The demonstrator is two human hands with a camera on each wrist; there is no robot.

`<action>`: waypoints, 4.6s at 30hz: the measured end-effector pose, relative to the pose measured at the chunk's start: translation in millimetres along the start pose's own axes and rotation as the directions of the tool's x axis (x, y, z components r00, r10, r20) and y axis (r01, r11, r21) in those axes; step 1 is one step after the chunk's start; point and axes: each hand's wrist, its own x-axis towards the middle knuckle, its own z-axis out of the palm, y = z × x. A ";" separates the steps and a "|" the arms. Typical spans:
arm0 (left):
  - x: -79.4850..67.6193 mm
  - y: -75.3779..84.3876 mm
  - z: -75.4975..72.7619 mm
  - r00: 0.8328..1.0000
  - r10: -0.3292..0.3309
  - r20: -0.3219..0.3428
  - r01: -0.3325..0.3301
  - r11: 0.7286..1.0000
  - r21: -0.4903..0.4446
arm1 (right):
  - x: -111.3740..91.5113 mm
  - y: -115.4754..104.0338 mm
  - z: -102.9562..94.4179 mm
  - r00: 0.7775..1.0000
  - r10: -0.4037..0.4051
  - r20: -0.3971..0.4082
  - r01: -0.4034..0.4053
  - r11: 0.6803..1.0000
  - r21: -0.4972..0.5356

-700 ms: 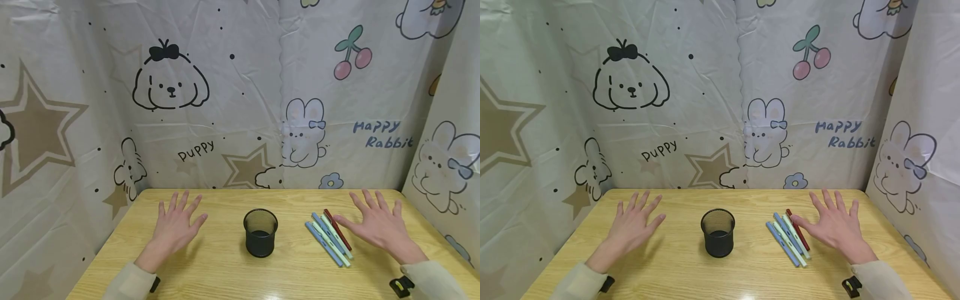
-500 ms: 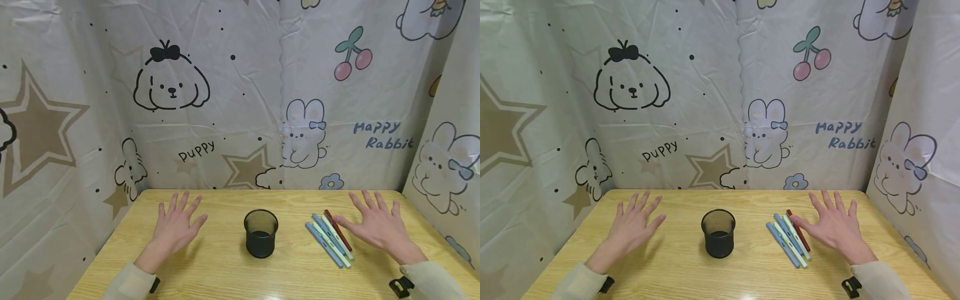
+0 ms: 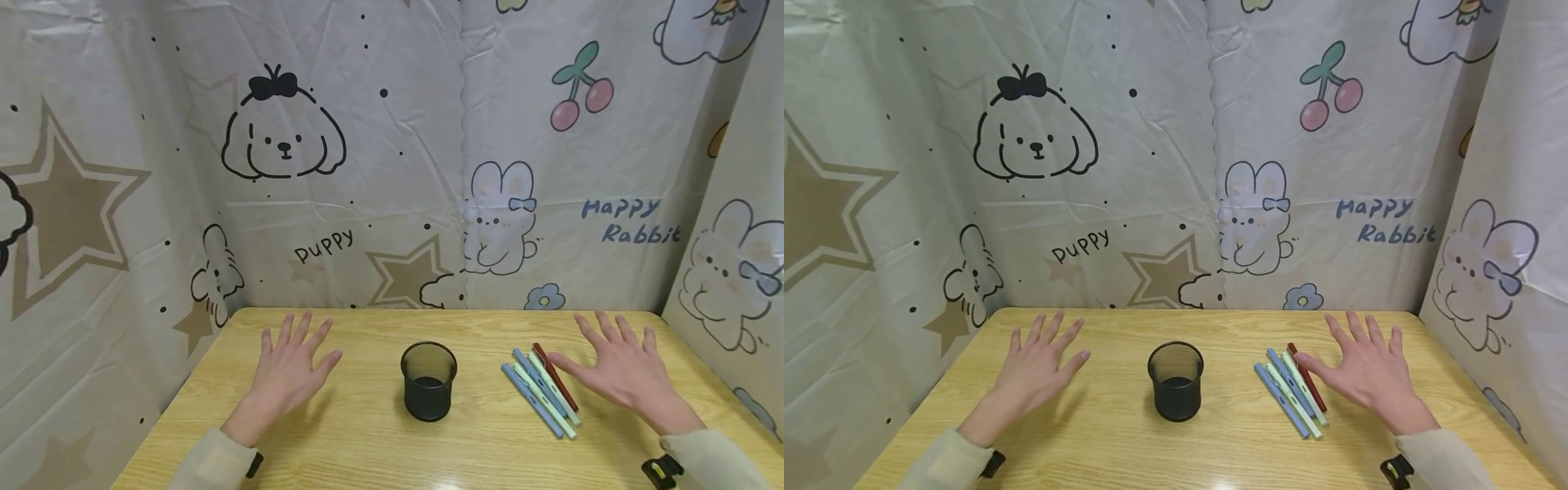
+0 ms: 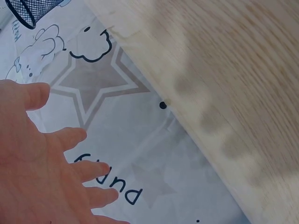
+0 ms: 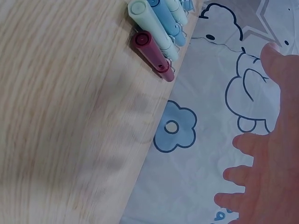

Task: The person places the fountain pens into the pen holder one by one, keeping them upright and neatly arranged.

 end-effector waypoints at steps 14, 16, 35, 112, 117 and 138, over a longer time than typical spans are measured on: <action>-12.6 10.1 -0.7 0.999 0.047 -0.016 -0.047 0.999 0.018 | -7.3 4.3 -2.6 1.000 -0.030 0.001 0.030 1.000 0.008; -13.4 11.7 -1.3 0.998 0.055 -0.029 -0.055 0.998 0.016 | -7.8 6.1 -2.5 1.000 -0.029 0.011 0.029 0.999 0.018; -7.7 41.9 0.8 0.996 0.081 -0.048 -0.092 0.935 -0.342 | -9.1 12.3 2.4 0.993 -0.054 0.106 0.038 0.988 0.147; 15.4 104.4 42.8 0.945 0.254 0.208 0.154 0.217 -0.964 | 14.4 29.3 40.4 0.971 -0.093 0.222 -0.011 0.904 0.428; 16.7 105.2 43.5 0.943 0.257 0.209 0.153 0.221 -0.963 | 11.9 31.2 38.3 0.968 -0.070 0.241 -0.041 0.904 0.427; 15.7 106.8 43.6 0.936 0.251 0.246 0.200 0.195 -0.960 | 9.0 30.2 32.2 0.952 -0.081 0.294 -0.065 0.887 0.457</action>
